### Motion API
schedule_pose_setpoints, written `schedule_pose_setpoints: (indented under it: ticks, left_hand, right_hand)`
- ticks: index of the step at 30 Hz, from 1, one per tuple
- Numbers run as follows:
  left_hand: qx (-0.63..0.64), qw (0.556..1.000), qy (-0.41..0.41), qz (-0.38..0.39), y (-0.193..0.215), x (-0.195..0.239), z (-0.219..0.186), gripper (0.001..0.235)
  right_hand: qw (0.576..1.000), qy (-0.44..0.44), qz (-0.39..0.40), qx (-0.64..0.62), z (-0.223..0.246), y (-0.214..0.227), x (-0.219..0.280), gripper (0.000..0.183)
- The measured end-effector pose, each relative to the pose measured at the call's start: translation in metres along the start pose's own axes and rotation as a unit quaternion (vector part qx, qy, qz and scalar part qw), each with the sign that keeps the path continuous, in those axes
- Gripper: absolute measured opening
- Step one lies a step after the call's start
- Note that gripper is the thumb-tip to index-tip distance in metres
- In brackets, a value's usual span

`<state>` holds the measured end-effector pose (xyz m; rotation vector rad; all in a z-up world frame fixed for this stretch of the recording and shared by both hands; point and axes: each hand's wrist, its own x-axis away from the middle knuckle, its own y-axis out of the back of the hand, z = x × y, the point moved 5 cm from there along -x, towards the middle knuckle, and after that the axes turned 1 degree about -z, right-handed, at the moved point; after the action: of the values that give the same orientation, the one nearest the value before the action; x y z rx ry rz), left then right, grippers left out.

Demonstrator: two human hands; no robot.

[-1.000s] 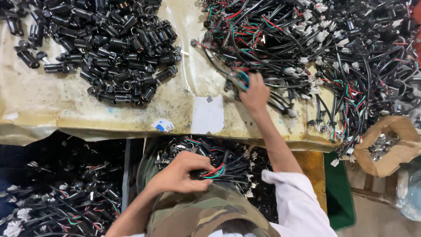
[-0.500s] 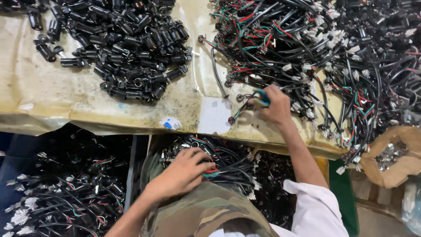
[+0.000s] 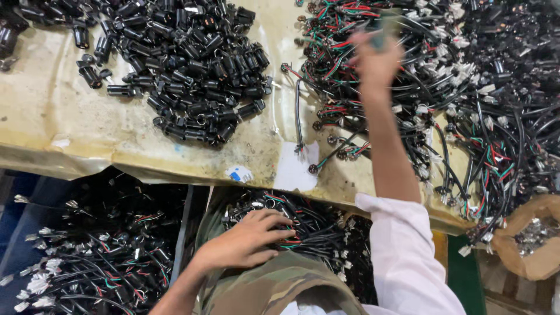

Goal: The person repeatedly picks up black cylindrical components and wire harnesses from piles on a table, uses pliers to strip or adjust wires, and connects the components to the wires. The person works continuously, handling items one at a time and placing finished assemblies back on the table.

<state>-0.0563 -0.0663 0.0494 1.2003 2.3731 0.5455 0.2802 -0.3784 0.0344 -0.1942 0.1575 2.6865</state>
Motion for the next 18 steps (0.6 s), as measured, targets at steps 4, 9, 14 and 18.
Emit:
schedule_pose_setpoints:
  ticks: [4,9,14,18]
  left_hand:
    - [0.055,0.997,0.027,-0.051,0.02,0.001,0.033,0.039]
    - [-0.268,0.881,0.077,-0.383,0.104,-0.055,0.104,0.035]
    - [-0.463,0.806,0.282,-0.238,0.123,-0.085,0.158,0.017]
    - [-0.323,0.857,0.125,-0.382,0.125,-0.071,0.129,0.032]
  right_hand:
    - [0.857,-0.098,0.053,-0.504,0.076,0.083,-0.023,0.032]
    - [0.926,-0.043,0.251,-0.28,0.093,0.082,0.092,0.018]
    - [0.819,0.026,0.426,0.385,0.024,-0.006,0.253,0.029]
    - [0.831,0.141,0.339,0.418,0.016,-0.025,0.279,0.043]
